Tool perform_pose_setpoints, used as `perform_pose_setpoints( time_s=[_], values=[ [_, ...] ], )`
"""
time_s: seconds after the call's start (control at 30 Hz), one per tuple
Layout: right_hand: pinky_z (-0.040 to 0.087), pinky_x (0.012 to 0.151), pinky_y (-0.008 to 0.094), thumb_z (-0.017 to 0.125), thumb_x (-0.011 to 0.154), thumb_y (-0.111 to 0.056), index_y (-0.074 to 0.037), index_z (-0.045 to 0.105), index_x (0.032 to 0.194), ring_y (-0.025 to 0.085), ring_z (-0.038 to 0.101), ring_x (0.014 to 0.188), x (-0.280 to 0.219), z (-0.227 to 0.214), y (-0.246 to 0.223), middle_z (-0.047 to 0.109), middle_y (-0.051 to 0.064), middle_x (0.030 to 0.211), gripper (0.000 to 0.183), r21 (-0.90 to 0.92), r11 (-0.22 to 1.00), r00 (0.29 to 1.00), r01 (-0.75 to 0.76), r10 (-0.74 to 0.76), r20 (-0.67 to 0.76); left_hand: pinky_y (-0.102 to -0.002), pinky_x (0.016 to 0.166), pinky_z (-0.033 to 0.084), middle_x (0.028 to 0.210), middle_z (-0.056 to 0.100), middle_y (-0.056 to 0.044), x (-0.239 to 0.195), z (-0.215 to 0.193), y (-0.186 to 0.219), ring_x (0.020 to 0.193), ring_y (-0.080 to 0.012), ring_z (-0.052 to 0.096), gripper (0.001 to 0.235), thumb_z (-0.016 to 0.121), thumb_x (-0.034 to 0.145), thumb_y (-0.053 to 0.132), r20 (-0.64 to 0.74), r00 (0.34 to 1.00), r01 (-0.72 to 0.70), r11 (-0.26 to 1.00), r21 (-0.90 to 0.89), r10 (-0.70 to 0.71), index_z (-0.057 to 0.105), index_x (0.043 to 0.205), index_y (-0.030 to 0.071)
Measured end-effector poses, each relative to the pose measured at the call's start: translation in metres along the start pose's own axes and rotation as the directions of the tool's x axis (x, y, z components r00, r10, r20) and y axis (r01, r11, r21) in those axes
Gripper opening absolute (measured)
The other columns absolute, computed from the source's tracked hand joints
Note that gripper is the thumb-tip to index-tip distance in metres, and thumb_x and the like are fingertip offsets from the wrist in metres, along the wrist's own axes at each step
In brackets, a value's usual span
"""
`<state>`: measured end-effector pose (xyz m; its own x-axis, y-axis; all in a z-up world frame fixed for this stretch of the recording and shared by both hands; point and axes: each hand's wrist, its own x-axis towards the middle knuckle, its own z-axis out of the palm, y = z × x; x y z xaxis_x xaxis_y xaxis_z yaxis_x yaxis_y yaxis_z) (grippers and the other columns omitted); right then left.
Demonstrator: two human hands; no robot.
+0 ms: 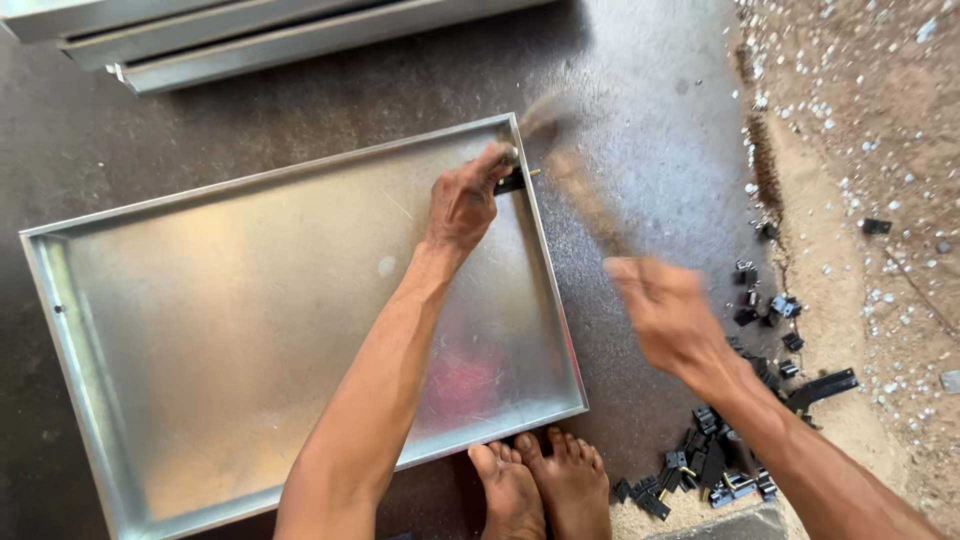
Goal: The person attaches small black hinges to metal trays using a hammer and pins. The person positions the hinges on the edges of the metal trays, hammers pins into place by hand, and then stacks the completed trays in a pile.
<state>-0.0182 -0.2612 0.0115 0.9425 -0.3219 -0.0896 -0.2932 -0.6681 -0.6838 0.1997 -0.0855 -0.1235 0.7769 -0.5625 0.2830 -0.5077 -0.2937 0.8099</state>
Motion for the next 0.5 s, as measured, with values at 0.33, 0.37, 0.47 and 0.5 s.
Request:
perform_pose_setpoints(
  time_s=[0.33,0.37,0.47,0.5],
  values=[
    [0.035,0.042,0.035,0.037,0.103,-0.065,-0.008,0.047,0.068,0.016,0.041,0.049,0.005,-0.003,-0.024,0.042,0.001,0.054,0.068,-0.076,0.933,0.905,-0.351,0.359,0.228,-0.043,0.067,0.060,0.098,0.075,-0.013,0.010,-0.004,0.007,0.086,-0.0318,0.077,0.021,0.060,0.101,0.006,-0.059,0.997,-0.056,0.998,-0.003,0.055,0.065,0.121,0.012],
    [0.035,0.040,0.036,0.037,0.101,-0.064,-0.011,0.047,0.069,0.016,0.041,0.048,0.000,-0.008,-0.024,0.043,0.000,0.055,0.063,-0.029,0.924,0.901,-0.382,0.379,0.208,-0.043,0.068,0.060,0.098,0.074,-0.015,0.014,-0.006,0.018,0.087,-0.0330,0.077,0.022,0.060,0.100,0.004,-0.101,0.990,-0.106,0.993,-0.043,0.102,0.065,0.120,0.011],
    [0.037,0.039,0.037,0.038,0.098,-0.060,-0.015,0.049,0.070,0.015,0.044,0.047,-0.021,-0.016,-0.007,0.045,-0.002,0.056,0.054,0.090,0.921,0.923,-0.380,0.371,0.099,-0.042,0.063,0.056,0.094,0.077,-0.008,0.025,-0.024,0.039,0.088,-0.0255,0.079,0.011,0.061,0.104,0.017,0.003,0.887,0.455,0.872,-0.179,-0.462,0.062,0.113,0.011],
    [0.038,0.041,0.036,0.039,0.099,-0.059,-0.015,0.051,0.068,0.014,0.046,0.048,-0.037,-0.024,0.009,0.048,-0.002,0.055,0.055,0.091,0.936,0.940,-0.341,0.340,0.026,-0.042,0.069,0.054,0.094,0.077,-0.008,0.017,-0.019,0.045,0.090,-0.0267,0.075,0.010,0.063,0.101,0.014,0.036,0.951,0.308,0.951,0.025,-0.308,0.064,0.111,0.010]
  ],
)
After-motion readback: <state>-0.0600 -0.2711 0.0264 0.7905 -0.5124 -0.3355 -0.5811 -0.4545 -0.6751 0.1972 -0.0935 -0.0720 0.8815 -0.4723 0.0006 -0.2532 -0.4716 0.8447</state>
